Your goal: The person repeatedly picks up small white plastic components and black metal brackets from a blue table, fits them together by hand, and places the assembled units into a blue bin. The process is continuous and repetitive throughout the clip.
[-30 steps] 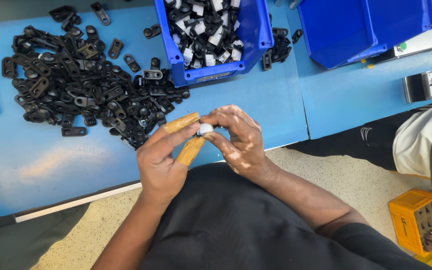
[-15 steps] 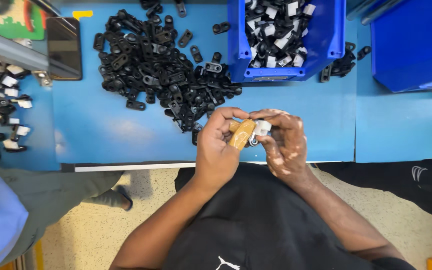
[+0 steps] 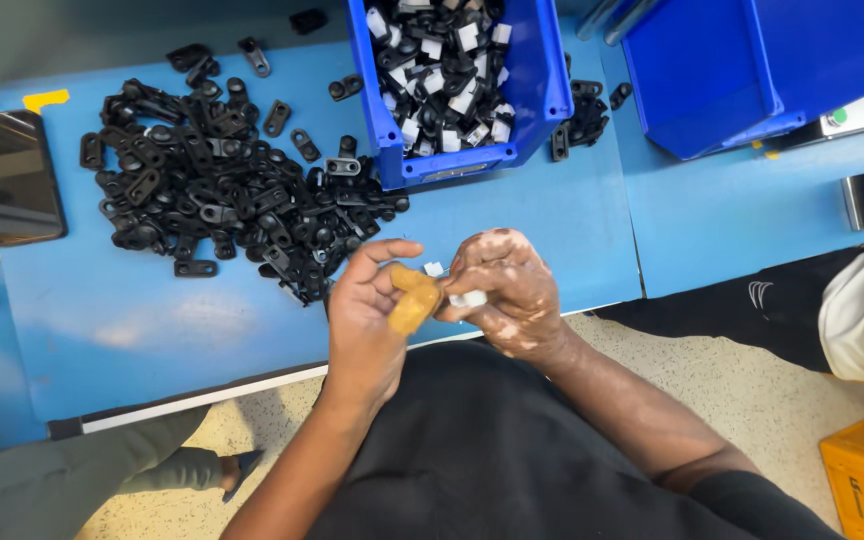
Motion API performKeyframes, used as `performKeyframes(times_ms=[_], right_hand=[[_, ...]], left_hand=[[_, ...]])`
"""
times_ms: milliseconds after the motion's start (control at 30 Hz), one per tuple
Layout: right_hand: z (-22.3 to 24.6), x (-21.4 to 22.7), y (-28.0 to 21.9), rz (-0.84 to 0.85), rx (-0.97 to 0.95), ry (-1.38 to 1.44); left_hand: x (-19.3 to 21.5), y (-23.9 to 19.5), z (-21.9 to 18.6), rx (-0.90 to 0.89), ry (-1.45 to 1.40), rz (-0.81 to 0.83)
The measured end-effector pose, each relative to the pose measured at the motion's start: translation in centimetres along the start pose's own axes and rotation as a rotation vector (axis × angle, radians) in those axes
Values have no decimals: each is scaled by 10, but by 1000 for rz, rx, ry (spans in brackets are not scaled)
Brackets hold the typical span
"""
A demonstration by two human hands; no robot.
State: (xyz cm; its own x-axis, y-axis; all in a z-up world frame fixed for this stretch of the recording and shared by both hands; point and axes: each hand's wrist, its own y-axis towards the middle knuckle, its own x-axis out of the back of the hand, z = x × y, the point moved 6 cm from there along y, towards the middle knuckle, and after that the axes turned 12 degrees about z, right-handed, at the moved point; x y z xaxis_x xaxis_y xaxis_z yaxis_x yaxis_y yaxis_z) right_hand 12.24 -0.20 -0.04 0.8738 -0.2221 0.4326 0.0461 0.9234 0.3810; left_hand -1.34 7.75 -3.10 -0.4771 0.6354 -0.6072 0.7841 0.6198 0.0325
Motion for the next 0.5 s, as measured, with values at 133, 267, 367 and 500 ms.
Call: performKeyframes(times_ms=[133,267,367,500], right_hand=[[-1,12,9,-107,-28,114],[7,9,17,-118,45,174],[15,5,20,-37,72,-59],[13,15,24,-199,-2,203]], left_hand=[[0,3,-12,-125,125,-63],[0,5,-13,-89,61,-73],[-2,-1,-18,-132,188,-98],[-9,-4,-33,-209,255,-56]])
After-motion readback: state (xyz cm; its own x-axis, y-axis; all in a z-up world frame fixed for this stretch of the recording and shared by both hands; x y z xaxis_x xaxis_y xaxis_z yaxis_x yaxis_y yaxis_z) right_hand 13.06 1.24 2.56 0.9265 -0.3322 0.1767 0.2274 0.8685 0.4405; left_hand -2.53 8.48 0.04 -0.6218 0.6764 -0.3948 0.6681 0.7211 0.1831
